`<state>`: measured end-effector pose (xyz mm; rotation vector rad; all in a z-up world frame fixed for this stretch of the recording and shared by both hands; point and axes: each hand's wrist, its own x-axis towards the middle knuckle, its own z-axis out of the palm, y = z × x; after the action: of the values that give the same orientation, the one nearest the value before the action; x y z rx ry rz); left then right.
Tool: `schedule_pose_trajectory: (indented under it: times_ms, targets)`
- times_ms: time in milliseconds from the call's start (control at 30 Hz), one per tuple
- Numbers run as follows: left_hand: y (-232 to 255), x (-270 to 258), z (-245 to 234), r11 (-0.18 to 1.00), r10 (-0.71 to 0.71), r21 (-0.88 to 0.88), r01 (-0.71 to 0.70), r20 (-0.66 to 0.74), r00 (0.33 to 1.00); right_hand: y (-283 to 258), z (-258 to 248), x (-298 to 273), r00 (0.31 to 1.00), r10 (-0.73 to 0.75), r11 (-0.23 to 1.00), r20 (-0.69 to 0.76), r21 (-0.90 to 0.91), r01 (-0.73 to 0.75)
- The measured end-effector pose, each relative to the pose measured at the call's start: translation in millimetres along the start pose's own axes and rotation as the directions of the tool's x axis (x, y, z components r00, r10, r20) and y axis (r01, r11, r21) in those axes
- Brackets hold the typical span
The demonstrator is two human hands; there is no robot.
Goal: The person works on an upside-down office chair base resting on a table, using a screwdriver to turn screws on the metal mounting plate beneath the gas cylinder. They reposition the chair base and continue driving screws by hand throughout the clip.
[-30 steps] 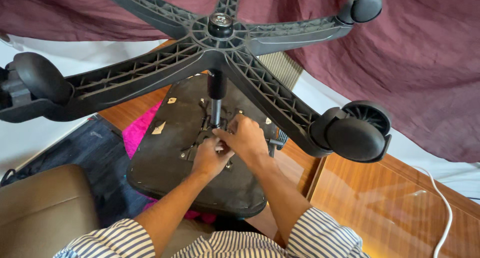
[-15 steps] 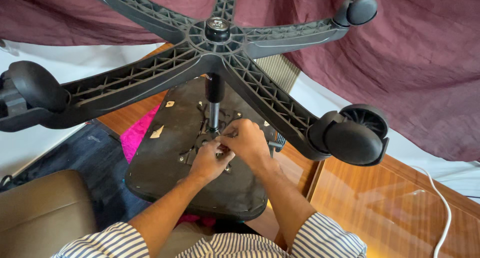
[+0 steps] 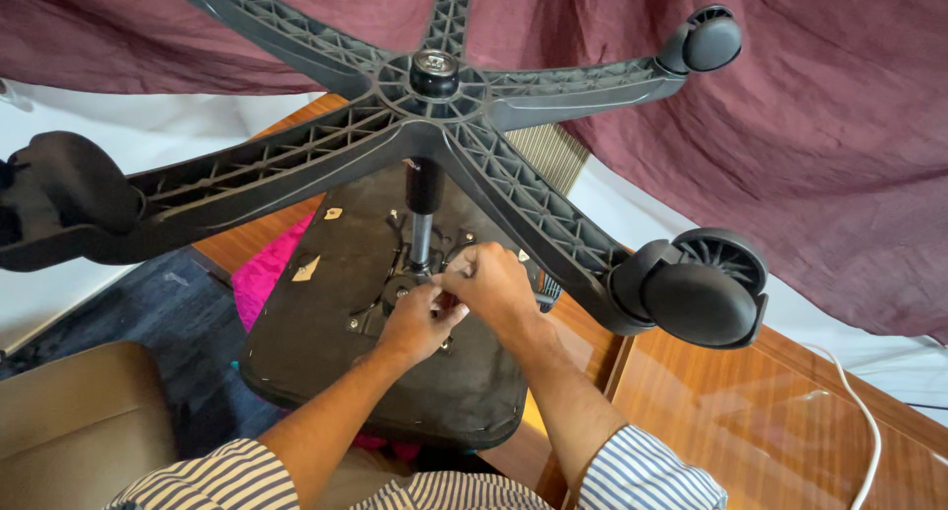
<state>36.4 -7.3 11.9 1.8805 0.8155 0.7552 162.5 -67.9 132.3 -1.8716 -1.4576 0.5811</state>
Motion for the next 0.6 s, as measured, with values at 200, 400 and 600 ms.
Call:
schedule_pose_trajectory:
  times_ms: [200, 400, 600]
  targets:
    - [1, 2, -4, 0.999, -0.047, 0.024, 0.047, 0.029, 0.998, -8, 0, 2, 0.999, 0.036, 0.999, 0.007, -0.008, -0.036]
    - [8, -4, -10, 0.994, -0.093, 0.050, 0.094, -0.011, 0.996, -18, 3, 3, 0.996, 0.066, 0.998, 0.054, 0.011, -0.067]
    - [2, 0, -11, 0.988, -0.122, 0.098, 0.123, -0.010, 0.992, -22, 4, 4, 0.998, 0.059, 0.998, 0.019, -0.016, -0.059]
